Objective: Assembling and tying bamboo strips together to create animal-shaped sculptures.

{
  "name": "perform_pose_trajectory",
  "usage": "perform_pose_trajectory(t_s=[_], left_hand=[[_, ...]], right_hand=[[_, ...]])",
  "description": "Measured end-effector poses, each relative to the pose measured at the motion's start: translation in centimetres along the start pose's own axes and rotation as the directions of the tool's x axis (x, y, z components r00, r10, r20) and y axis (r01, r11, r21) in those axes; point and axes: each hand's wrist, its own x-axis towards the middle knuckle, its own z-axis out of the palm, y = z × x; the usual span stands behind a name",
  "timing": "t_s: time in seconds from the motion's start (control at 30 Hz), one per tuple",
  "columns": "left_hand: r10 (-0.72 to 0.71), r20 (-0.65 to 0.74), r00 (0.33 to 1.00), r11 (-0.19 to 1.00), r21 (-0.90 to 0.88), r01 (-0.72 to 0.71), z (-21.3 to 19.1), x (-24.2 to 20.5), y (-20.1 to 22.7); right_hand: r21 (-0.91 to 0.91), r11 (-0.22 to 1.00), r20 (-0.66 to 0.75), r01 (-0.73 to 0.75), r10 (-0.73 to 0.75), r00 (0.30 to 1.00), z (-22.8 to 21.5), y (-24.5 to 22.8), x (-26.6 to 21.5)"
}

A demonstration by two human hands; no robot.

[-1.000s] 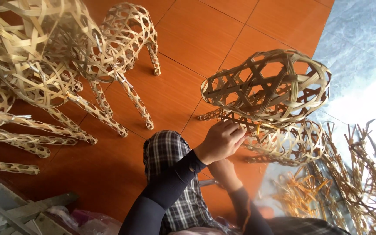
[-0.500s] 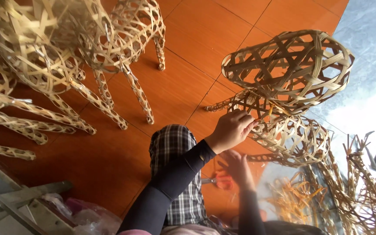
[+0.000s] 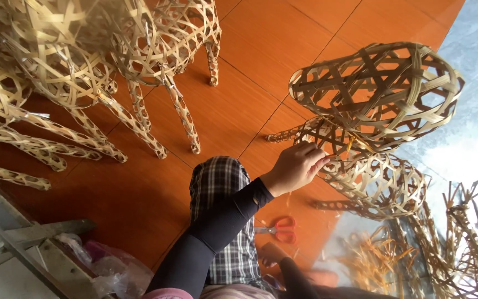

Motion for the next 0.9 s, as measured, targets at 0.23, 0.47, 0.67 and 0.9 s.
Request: perform_pose_trajectory(t_s=[0.23, 0.47, 0.67, 0.9], left_hand=[[0.004, 0.003, 1.000, 1.000, -0.018, -0.004, -0.4, -0.2, 0.2], [0.000, 0.036, 0.999, 1.000, -0.006, 0.000, -0.9, 0.1, 0.4], [-0.014, 0.037, 0.999, 1.000, -0.015, 0.015, -1.0, 0.3, 0.3], [-0.014, 0.072, 0.997, 0.997, -0.071, 0.019, -0.8, -0.1, 0.3]], right_hand=[[0.362, 0.916, 0.147, -0.170, 0.124, 0.981, 6.5, 0.8, -0.2], [0.644, 0.697, 0.280, -0.315, 0.168, 0.945, 11.7, 3.4, 2.9], [0.466, 0.818, 0.256, -0.338, 0.241, 0.936, 21.1, 12.6, 4.1], [0.116, 0.937, -0.129, -0.331, 0.344, 0.930, 19.3, 17.9, 0.7]])
